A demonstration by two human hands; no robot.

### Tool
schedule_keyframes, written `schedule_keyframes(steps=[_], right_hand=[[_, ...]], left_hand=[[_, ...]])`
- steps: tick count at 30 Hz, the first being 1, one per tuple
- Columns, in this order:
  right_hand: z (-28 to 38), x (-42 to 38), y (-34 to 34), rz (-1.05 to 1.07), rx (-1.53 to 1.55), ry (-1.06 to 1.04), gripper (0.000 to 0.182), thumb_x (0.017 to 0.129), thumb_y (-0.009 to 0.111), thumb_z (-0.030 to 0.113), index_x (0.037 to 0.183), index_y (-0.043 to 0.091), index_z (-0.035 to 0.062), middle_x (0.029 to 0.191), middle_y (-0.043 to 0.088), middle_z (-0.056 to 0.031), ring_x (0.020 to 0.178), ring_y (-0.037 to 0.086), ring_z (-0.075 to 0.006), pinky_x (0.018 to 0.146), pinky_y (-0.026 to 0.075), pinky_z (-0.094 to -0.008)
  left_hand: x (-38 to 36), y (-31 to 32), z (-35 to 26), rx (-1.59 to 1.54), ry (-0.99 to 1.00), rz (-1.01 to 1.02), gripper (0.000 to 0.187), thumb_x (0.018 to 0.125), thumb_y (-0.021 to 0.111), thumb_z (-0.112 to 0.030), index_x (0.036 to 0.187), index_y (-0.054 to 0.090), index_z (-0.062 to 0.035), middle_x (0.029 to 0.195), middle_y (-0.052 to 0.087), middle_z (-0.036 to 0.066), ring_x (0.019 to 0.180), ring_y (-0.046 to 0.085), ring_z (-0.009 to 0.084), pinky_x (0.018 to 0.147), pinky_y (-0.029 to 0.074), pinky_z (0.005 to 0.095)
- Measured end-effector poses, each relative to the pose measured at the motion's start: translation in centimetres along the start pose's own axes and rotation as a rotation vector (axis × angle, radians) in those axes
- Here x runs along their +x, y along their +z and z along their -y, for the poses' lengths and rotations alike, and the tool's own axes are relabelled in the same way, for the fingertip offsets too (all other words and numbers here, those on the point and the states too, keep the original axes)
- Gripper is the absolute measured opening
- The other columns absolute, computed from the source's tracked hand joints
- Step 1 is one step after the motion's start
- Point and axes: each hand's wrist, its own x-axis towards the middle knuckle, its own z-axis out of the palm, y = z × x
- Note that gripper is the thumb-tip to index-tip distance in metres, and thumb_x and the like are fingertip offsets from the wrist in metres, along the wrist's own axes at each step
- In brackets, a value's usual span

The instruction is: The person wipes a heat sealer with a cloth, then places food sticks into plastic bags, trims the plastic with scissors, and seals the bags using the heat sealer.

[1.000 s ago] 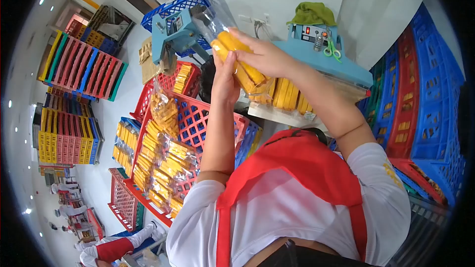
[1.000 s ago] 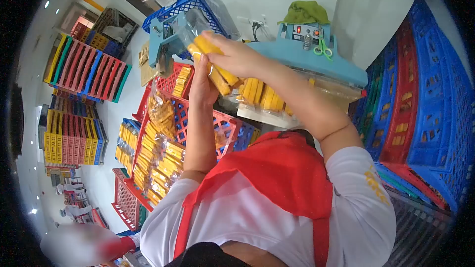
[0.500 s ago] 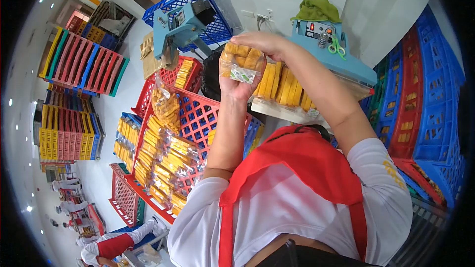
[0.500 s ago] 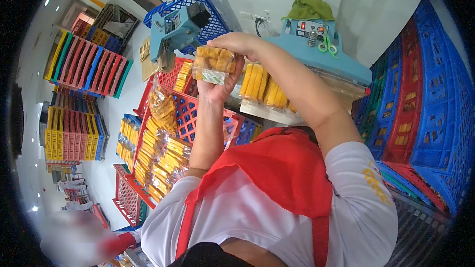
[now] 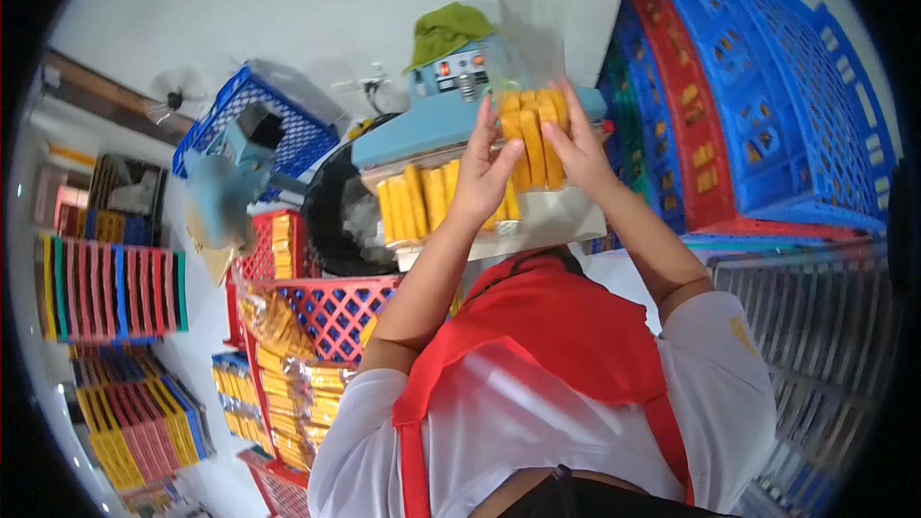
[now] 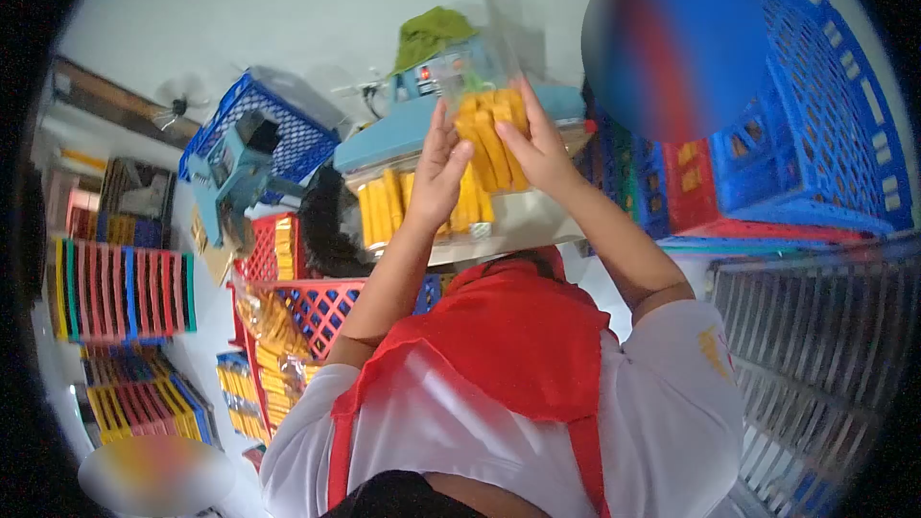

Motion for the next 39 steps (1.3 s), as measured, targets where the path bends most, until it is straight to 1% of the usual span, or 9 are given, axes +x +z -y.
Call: schedule_keyframes(steps=[5, 8, 10, 16, 22, 24, 34, 37, 39], right_hand=[[-3.6, -5.0, -5.0, -0.146, -0.794, 0.003, 0.057, 0.083, 0.048, 0.023, 0.127, 0.025, -0.0058, 0.133, 0.021, -0.0245, 0.124, 0.023, -0.0340, 0.100, 0.019, -0.0369], [-4.6, -6.8, -6.0, -0.174, -0.715, 0.075, 0.051, 0.085, 0.044, 0.024, 0.123, 0.031, -0.0075, 0.128, 0.028, -0.0267, 0.120, 0.027, -0.0365, 0.099, 0.022, -0.0373], [-3.5, -7.4, -5.8, -0.196, -0.661, 0.084, 0.048, 0.085, 0.042, 0.023, 0.121, 0.033, -0.0078, 0.126, 0.031, -0.0273, 0.118, 0.030, -0.0371, 0.098, 0.024, -0.0374], [0.9, -6.7, -5.8, -0.123, -0.999, 0.135, 0.031, 0.083, 0.045, 0.015, 0.106, 0.049, -0.0059, 0.109, 0.047, -0.0230, 0.096, 0.048, -0.0335, 0.082, 0.038, -0.0370], [-0.8, -8.0, -7.4, -0.184, -0.420, 0.257, 0.013, 0.077, 0.057, 0.012, 0.082, 0.062, 0.0014, 0.105, 0.051, -0.0143, 0.083, 0.054, -0.0213, 0.067, 0.043, -0.0287], [-1.6, -8.6, -7.6, -0.168, -0.247, 0.179, 0.011, 0.073, 0.061, 0.008, 0.082, 0.062, 0.0014, 0.105, 0.051, -0.0087, 0.083, 0.052, -0.0134, 0.066, 0.041, -0.0235], [2.7, -7.5, -9.4, 0.250, -0.130, 0.105, 0.008, 0.070, 0.062, 0.004, 0.078, 0.063, 0.0015, 0.102, 0.047, -0.0073, 0.085, 0.048, -0.0102, 0.068, 0.039, -0.0206], [1.1, -7.5, -9.5, 0.085, 0.207, 0.415, 0.007, 0.070, 0.062, 0.003, 0.077, 0.063, 0.0018, 0.100, 0.048, -0.0069, 0.087, 0.048, -0.0109, 0.069, 0.039, -0.0217], [0.7, -7.7, -10.1, 0.087, 0.220, 0.377, 0.006, 0.071, 0.061, 0.001, 0.077, 0.063, 0.0016, 0.101, 0.048, -0.0066, 0.092, 0.047, -0.0121, 0.071, 0.040, -0.0231]], left_hand=[[0.0, 3.8, 5.7, 0.242, -0.072, 0.176, 0.049, 0.082, 0.048, -0.005, 0.127, 0.029, 0.0027, 0.127, 0.036, 0.015, 0.117, 0.035, 0.0222, 0.096, 0.027, 0.0303], [-0.9, 5.1, 6.7, 0.473, -0.064, 0.224, 0.043, 0.082, 0.049, -0.006, 0.122, 0.037, 0.0030, 0.119, 0.043, 0.019, 0.114, 0.038, 0.0276, 0.094, 0.030, 0.0304], [-1.4, 5.7, 6.2, 0.596, 0.074, 0.165, 0.037, 0.083, 0.050, -0.010, 0.119, 0.043, -0.0008, 0.109, 0.046, 0.020, 0.093, 0.050, 0.0270, 0.074, 0.044, 0.0289], [-1.1, 6.7, 4.3, 0.584, 0.061, 0.089, 0.023, 0.083, 0.050, -0.010, 0.102, 0.056, 0.0012, 0.086, 0.056, 0.012, 0.075, 0.053, 0.0186, 0.064, 0.043, 0.0266], [-2.6, 5.5, 6.6, 0.147, -0.326, 0.025, 0.013, 0.082, 0.053, -0.006, 0.091, 0.060, -0.0009, 0.094, 0.053, 0.007, 0.072, 0.051, 0.0076, 0.063, 0.042, 0.0207], [-3.4, 5.5, 6.9, 0.116, -0.202, 0.009, 0.011, 0.081, 0.054, -0.005, 0.089, 0.059, -0.0006, 0.100, 0.051, 0.008, 0.071, 0.052, 0.0089, 0.063, 0.043, 0.0209], [-2.9, 4.3, 2.2, -0.091, -0.238, 0.428, 0.008, 0.077, 0.058, -0.004, 0.084, 0.061, -0.0007, 0.108, 0.047, 0.008, 0.082, 0.052, 0.0100, 0.068, 0.044, 0.0216], [-2.7, 4.8, 3.6, -0.173, -0.296, 0.299, 0.005, 0.077, 0.056, -0.002, 0.079, 0.060, -0.0002, 0.101, 0.049, 0.008, 0.098, 0.046, 0.0154, 0.077, 0.041, 0.0261], [-2.9, 4.5, 4.1, -0.127, -0.288, 0.282, 0.005, 0.076, 0.058, -0.002, 0.080, 0.061, -0.0014, 0.100, 0.049, 0.008, 0.099, 0.045, 0.0157, 0.080, 0.040, 0.0275]])
